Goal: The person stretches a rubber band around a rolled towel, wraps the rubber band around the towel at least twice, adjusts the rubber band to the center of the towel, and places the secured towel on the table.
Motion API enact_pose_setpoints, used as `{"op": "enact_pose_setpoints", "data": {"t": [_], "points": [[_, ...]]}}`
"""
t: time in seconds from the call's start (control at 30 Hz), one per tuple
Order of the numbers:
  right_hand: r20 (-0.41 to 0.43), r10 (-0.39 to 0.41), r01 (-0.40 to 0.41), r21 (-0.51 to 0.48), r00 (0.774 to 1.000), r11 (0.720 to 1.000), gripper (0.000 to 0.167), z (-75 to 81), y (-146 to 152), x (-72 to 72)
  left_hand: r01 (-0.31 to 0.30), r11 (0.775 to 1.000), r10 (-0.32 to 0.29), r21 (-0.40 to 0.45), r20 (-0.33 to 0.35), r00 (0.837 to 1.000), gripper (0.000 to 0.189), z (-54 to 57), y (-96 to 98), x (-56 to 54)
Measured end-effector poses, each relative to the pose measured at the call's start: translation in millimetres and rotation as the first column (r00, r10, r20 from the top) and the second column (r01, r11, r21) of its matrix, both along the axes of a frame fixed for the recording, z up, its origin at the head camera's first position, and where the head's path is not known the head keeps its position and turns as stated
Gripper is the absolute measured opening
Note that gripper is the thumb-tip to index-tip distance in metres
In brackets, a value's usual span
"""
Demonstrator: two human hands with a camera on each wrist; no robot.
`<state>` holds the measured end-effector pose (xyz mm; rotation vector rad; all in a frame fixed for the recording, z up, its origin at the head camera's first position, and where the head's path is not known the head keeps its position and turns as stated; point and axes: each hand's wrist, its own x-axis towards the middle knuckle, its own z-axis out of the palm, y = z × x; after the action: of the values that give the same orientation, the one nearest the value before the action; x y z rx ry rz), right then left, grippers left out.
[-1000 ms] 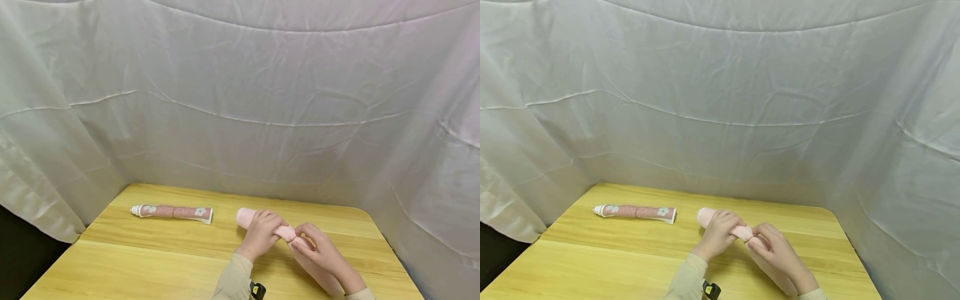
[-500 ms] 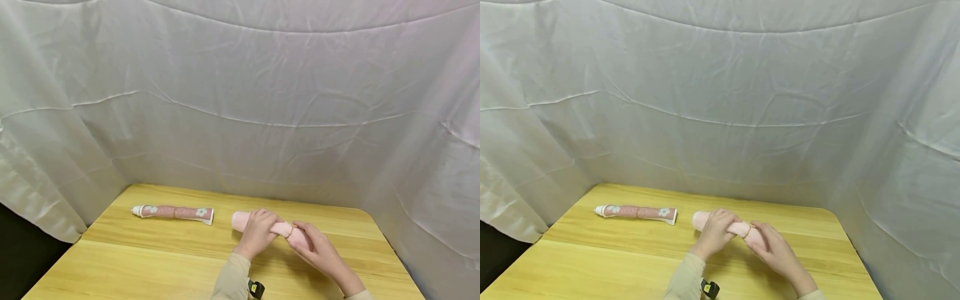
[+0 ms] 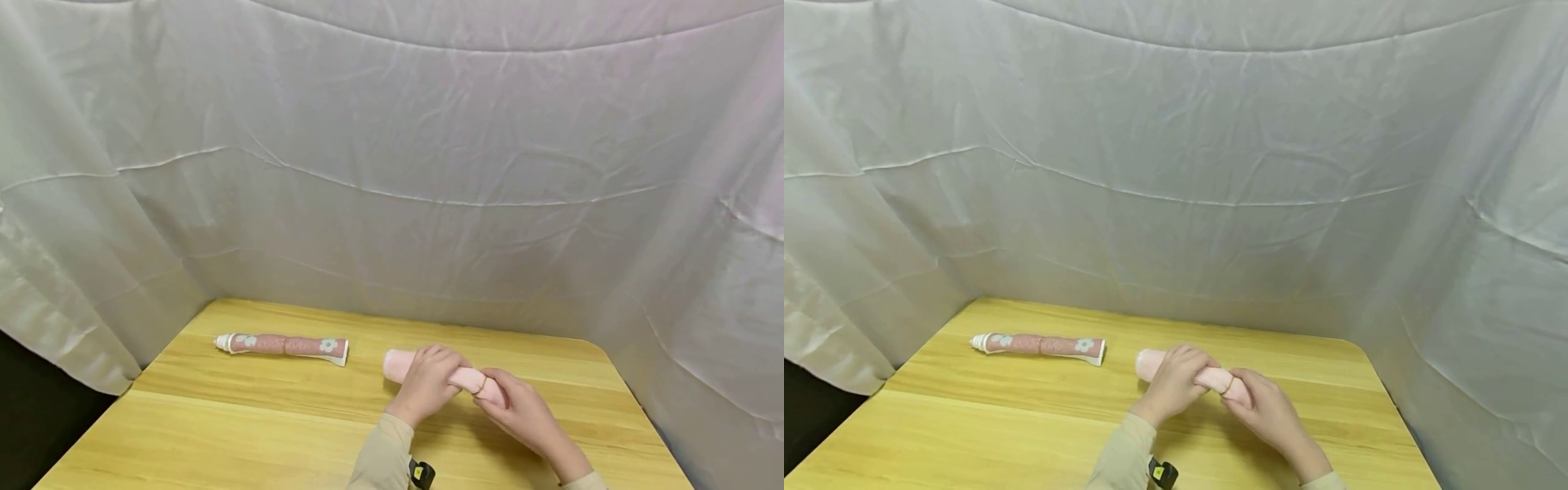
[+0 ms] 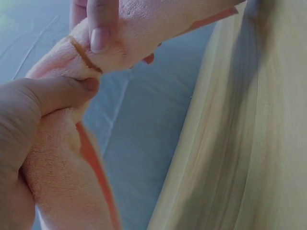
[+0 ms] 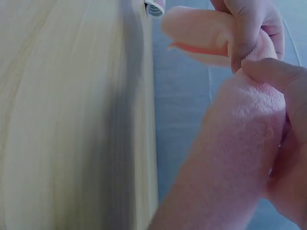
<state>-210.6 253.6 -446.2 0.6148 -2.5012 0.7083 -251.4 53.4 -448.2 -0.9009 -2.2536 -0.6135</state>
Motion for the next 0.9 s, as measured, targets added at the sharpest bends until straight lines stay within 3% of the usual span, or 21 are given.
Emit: {"op": "enact_pose_setpoints", "data": {"t": [0.13, 0.37, 0.7, 0.9], "points": [[-0.072, -0.006, 0.009, 0.029, 0.997, 1.000, 0.039, -1.0, 2.2, -2.1, 0.009, 0.999, -0.004, -0.047, 0.114, 0.994, 0.033, 1.9, 0.5, 1.9], [-0.127, -0.002, 0.012, 0.081, 0.992, 0.997, 0.040, -0.6, 7.1, -2.2, 0.039, 0.995, -0.011, -0.096, 0.276, 0.961, 0.047, 5.3, -0.9, 4.8], [-0.277, 0.058, -0.025, 0.123, 0.959, 0.992, 0.048, -0.5, 10.8, -6.4, 0.084, 0.996, -0.061, -0.040, 0.397, 0.916, 0.050, 5.3, -4.6, 3.9], [-0.337, 0.083, -0.046, 0.116, 0.938, 0.992, 0.048, 1.0, 9.5, -7.9, 0.111, 0.994, -0.101, 0.001, 0.435, 0.895, 0.043, 5.8, -4.9, 1.0]]}}
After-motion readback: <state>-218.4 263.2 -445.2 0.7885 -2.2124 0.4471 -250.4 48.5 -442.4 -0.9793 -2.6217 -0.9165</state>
